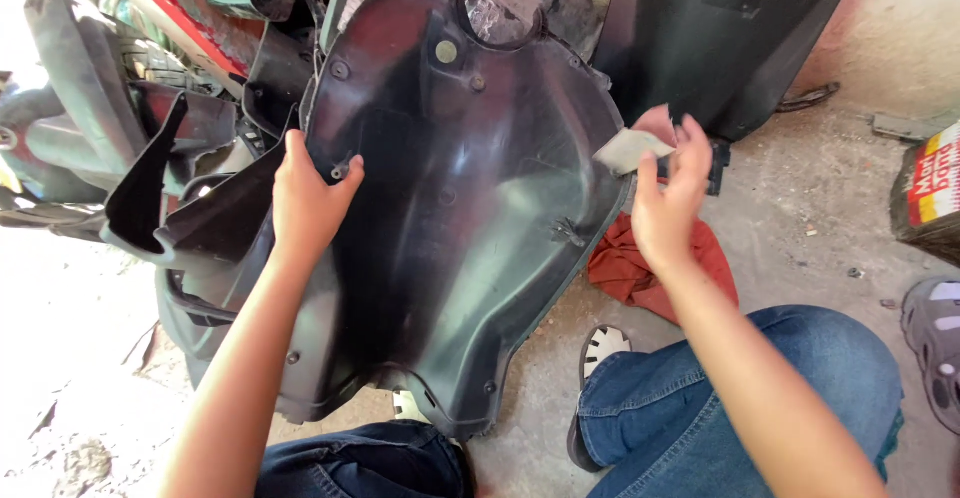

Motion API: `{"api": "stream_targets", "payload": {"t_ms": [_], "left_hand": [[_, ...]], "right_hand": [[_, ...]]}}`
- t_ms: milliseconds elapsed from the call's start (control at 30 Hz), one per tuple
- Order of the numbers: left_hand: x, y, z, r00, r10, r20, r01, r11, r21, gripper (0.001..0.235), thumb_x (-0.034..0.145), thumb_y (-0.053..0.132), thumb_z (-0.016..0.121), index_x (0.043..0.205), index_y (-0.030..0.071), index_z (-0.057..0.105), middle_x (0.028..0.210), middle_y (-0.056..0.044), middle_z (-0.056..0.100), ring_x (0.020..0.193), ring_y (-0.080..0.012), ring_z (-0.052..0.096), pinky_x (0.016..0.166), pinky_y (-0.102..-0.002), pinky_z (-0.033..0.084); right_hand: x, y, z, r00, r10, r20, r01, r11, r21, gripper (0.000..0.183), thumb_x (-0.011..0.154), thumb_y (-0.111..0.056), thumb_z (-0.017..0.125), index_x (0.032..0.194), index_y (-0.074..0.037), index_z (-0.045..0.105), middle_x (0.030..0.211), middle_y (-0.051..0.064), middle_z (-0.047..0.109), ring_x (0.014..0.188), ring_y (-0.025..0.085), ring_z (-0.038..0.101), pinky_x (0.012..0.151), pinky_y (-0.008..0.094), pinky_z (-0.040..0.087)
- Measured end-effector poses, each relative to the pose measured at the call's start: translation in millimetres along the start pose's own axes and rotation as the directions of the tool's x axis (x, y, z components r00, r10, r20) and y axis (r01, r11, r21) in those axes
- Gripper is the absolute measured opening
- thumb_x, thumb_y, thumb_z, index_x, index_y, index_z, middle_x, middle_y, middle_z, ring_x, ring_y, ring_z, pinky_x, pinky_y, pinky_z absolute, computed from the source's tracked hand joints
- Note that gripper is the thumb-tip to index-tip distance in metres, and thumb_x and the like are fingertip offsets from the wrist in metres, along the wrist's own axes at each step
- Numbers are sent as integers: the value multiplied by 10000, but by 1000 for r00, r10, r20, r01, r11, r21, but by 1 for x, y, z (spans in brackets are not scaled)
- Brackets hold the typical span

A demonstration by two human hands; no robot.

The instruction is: The person sits on the floor and sands a black motorcycle fairing with a sanding block. They hold the fairing with one hand and rub the surface with the other, working on different sections of the plastic part.

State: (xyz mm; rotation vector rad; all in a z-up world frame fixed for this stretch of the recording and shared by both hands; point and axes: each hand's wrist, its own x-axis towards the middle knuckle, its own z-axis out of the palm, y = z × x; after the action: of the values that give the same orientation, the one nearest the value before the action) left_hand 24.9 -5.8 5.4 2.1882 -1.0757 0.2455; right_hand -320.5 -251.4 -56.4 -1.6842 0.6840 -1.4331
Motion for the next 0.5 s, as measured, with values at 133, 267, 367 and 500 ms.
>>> {"api": "stream_targets", "payload": {"t_ms": [133,267,367,500], "left_hand": [[-3,4,-5,1000,15,-14,-16,996,-88,556,926,312,849,1202,7,474,1048,-269,701,1003,-483,688,817,-503,560],[-2,0,-1,995,81,-57,-81,997,-6,595,886,273,857,1211,-8,445,1012,-285,668,930,-508,658,754,-528,533],[-2,-5,0,994,95,-55,-94,996,9,599,880,258,857,1216,-13,441,1002,-282,666,920,-506,657,745,-531,530],[-2,-6,0,993,112,-25,-112,994,-18,574,897,264,854,1209,-2,452,1010,-279,675,931,-492,670,745,-523,541]], "right_hand": [[29,-44,-21,940,-198,278,282,908,-308,211,1058,-81,592,1230,41,591,1327,194,627,1259,281,628,1045,371,524],[37,-17,-35,595,-358,719,764,530,-368,361,953,-36,589,1308,17,627,1320,194,671,1270,335,650,1097,427,521],[25,-9,-33,482,-393,783,863,368,-346,463,901,-18,599,1362,-15,631,1358,191,661,1297,330,637,1140,441,503],[6,-14,-31,490,-361,794,854,382,-353,496,845,-32,652,1341,-52,664,1352,181,663,1314,329,613,1158,458,474]]}}
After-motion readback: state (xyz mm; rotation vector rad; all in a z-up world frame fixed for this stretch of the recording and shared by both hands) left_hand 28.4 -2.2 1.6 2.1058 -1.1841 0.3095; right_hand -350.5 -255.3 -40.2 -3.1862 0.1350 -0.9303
